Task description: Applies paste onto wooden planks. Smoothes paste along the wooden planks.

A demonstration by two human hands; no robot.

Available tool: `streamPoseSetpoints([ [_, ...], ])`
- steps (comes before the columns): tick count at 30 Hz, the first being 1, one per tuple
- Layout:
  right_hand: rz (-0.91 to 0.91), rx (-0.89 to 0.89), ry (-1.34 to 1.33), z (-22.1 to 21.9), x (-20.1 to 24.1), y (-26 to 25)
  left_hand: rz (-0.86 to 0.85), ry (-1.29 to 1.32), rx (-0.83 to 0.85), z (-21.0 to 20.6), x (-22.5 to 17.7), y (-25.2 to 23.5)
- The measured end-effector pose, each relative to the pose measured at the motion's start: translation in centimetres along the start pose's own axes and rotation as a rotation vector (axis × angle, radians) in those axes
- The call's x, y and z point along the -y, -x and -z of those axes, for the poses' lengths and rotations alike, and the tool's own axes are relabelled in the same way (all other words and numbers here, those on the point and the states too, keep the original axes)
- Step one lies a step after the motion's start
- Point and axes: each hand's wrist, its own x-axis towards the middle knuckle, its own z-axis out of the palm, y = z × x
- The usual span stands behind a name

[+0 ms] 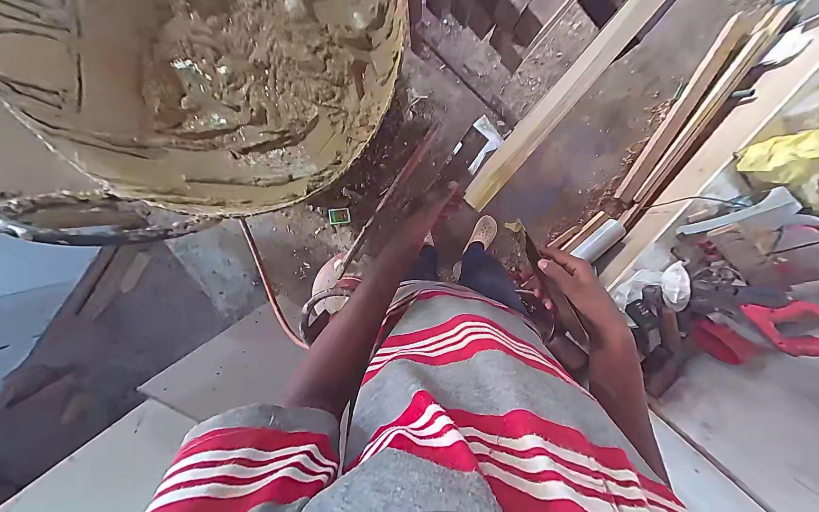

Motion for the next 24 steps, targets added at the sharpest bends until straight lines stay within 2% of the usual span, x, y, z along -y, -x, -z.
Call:
streamPoseSetpoints([
  [7,0.079,-0.046,-0.053,2.7,-0.4,0.0,-0.074,-0.298,0.063,-1.8,-4.2,-3.1],
  [9,0.092,-0.04,-0.058,3.4,-0.2,-0.2,-0.115,-0.376,-0.008,-2.2,-4.0,-2.9],
  [12,0.118,-0.046,-0.077,4.2,0.1,-0.6,-0.18,-0.565,-0.206,-3.6,-4.5,-1.3],
  [16,0.242,-0.031,-0.016,5.2,-0.3,-2.3,-0.286,-0.852,-0.404,-6.4,-4.7,0.8],
  [18,0.304,-0.021,0.04,5.3,-0.5,-3.5,-0.323,-0.914,-0.411,-7.2,-3.7,1.1],
  [21,0.365,-0.034,0.184,5.3,-0.9,-4.9,-0.536,-1.039,-0.496,-8.1,-1.6,0.5],
  [24,0.454,-0.065,0.301,4.8,-1.6,-6.1,-0.513,-1.081,-0.476,-8.3,-1.8,1.1],
])
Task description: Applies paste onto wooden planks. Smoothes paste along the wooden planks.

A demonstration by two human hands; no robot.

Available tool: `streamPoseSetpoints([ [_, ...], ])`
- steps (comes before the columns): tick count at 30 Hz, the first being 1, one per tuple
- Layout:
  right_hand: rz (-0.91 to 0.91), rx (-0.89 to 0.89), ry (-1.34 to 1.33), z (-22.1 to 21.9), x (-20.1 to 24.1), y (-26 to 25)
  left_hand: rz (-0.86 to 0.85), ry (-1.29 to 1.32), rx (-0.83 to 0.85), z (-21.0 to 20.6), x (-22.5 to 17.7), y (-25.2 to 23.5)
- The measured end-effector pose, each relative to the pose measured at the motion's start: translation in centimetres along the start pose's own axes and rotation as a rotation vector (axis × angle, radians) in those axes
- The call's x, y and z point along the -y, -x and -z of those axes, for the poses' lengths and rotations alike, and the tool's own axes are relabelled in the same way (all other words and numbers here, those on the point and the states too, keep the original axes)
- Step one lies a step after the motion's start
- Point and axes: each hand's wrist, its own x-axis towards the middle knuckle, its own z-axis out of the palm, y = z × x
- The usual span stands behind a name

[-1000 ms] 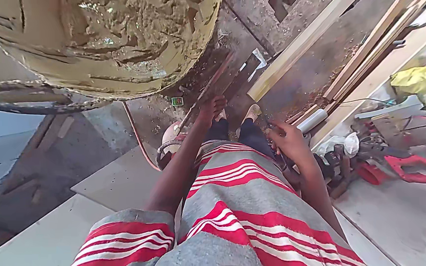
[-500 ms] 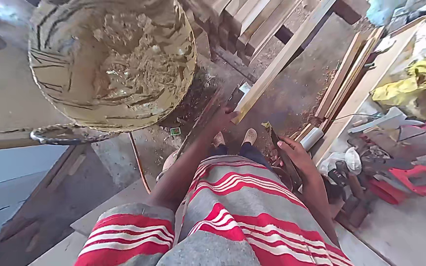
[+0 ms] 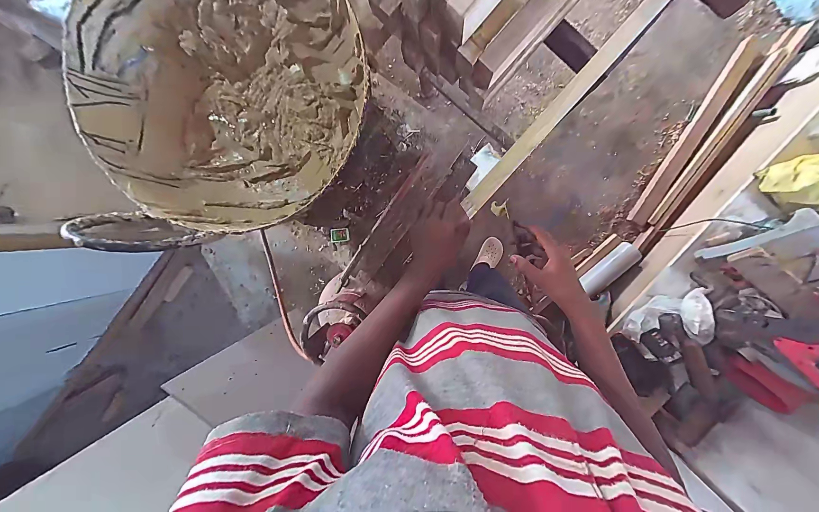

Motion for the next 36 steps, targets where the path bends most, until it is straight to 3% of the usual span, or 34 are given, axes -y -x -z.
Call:
streamPoseSetpoints([
  [2,0.065,-0.016,0.065,-0.8,-0.3,-0.4,0.08,0.042,0.1,1.9,-0.4,0.1],
  [8,0.229,-0.127,0.323,-4.2,-1.4,-1.5,0.104,0.155,-0.129,3.0,4.1,5.9],
  [15,0.321,-0.236,0.353,-6.7,-3.1,-2.7,0.397,0.257,0.029,2.3,8.5,10.9],
  [19,0.399,-0.272,0.373,-7.7,-3.1,-3.3,0.408,0.339,0.132,1.9,9.4,11.1],
  [27,0.164,-0.204,0.56,-8.6,-2.0,0.5,0.372,0.382,0.255,1.7,10.6,10.2],
  [32,-0.179,-0.133,0.601,-6.7,5.6,2.7,0.383,0.48,0.263,1.2,11.5,9.9],
  [36,-0.282,-0.162,0.646,-6.3,12.0,0.3,0.352,0.54,0.238,0.9,11.7,9.7],
])
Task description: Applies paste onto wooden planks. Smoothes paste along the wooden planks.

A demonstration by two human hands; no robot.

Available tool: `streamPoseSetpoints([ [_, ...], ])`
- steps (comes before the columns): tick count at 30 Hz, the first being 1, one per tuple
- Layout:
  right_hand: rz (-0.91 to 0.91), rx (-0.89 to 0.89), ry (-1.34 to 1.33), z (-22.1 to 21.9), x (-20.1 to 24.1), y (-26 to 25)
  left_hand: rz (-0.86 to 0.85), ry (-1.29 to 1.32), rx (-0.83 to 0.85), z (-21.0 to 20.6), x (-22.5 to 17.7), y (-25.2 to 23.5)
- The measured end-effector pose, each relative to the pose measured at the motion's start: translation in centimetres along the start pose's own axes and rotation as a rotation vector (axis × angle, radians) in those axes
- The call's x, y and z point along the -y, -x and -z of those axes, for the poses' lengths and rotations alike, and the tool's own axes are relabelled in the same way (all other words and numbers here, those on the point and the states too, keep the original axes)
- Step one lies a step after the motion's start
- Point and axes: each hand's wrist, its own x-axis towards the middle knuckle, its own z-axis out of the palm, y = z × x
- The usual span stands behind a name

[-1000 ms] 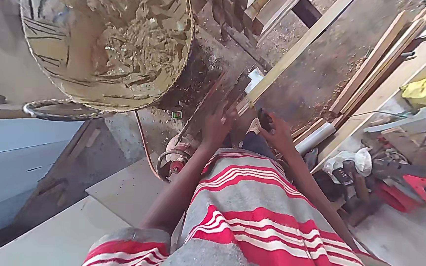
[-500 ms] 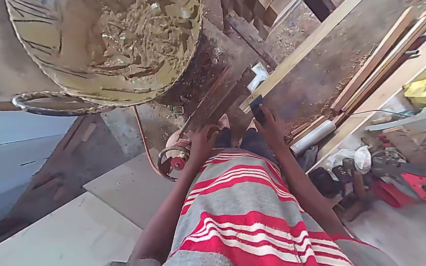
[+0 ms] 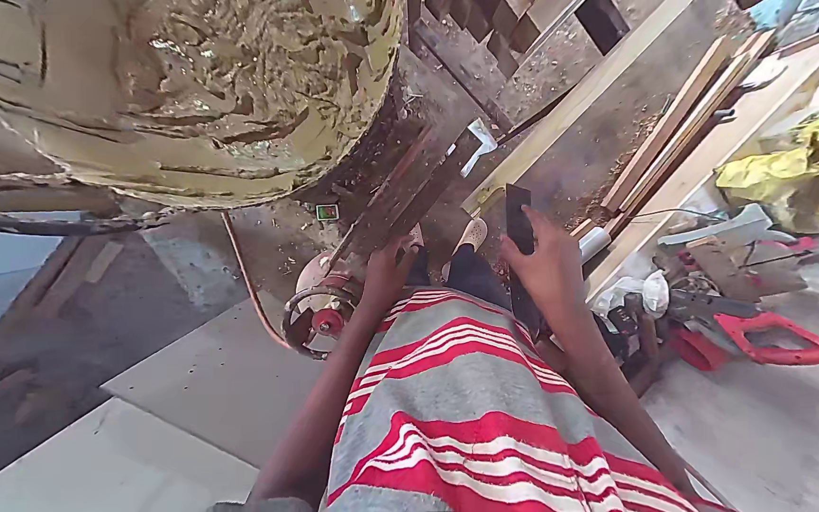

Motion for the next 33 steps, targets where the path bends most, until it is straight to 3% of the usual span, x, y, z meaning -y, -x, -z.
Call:
streamPoseSetpoints([
  [8,-0.085,0.156,0.186,-0.3,5.6,-1.3,-0.038,0.079,0.005,-0.6,1.5,-0.2],
  [23,-0.051,0.245,0.223,-1.9,4.9,2.8,0.049,0.095,0.119,0.1,0.8,-0.7],
  [28,-0.046,0.15,0.08,-0.7,2.4,2.4,0.07,0.06,0.111,0.3,0.3,-1.2],
  [33,0.08,-0.053,0.005,-3.4,-1.1,-1.0,0.087,0.041,0.121,0.5,-0.1,-1.3],
])
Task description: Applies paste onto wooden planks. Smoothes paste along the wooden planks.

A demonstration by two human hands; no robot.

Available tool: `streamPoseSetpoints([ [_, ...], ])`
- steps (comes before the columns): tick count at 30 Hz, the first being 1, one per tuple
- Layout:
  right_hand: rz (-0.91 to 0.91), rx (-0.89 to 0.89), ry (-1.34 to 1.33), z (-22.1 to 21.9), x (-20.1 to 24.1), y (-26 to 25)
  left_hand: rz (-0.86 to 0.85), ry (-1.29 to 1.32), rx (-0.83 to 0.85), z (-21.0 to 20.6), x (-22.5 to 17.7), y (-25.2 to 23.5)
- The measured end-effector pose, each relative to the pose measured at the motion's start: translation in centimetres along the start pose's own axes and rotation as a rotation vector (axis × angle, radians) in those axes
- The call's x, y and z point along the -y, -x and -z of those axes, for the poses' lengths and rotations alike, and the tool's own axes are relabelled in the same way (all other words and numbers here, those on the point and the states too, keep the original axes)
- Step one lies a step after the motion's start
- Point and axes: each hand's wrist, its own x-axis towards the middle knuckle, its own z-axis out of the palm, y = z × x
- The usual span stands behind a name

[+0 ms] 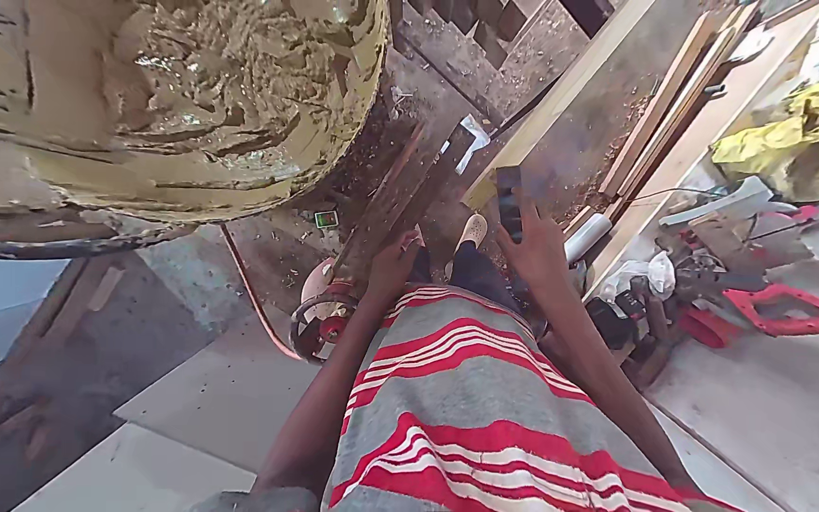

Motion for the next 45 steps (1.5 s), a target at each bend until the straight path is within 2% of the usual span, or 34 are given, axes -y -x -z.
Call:
streamPoseSetpoints([
  [3,0.078,-0.068,-0.033,-2.9,-1.5,-0.9,-0.023,-0.008,0.003,0.0,0.2,-0.1],
  [6,0.028,0.014,0.022,-3.9,-1.4,0.4,-0.025,-0.049,0.018,0.4,-0.1,-0.3],
  [10,-0.073,0.165,0.083,-0.9,0.2,2.8,-0.05,-0.035,0.009,0.5,0.1,-0.6],
  [13,-0.081,0.108,0.076,1.4,1.9,2.3,-0.063,-0.015,-0.004,0.5,0.2,-0.5],
  [16,-0.124,0.079,0.086,3.1,3.9,-0.8,-0.083,0.013,-0.003,0.3,0.1,-0.4],
  [19,-0.153,0.098,0.119,3.5,5.5,-3.0,-0.092,0.036,0.01,0.2,0.5,-0.5],
  [24,-0.166,0.166,0.152,2.4,6.9,-1.8,-0.074,0.068,0.022,0.1,1.3,-0.6],
  [32,-0.143,0.203,0.175,0.7,7.1,1.4,-0.126,0.054,0.033,0.0,2.4,-1.4],
  [38,-0.151,0.25,0.172,0.1,7.1,3.3,-0.054,0.016,0.076,0.4,0.8,-0.5],
  [45,-0.072,0.266,0.098,0.4,3.8,4.7,-0.123,-0.032,0.09,-0.1,0.9,-1.9],
])
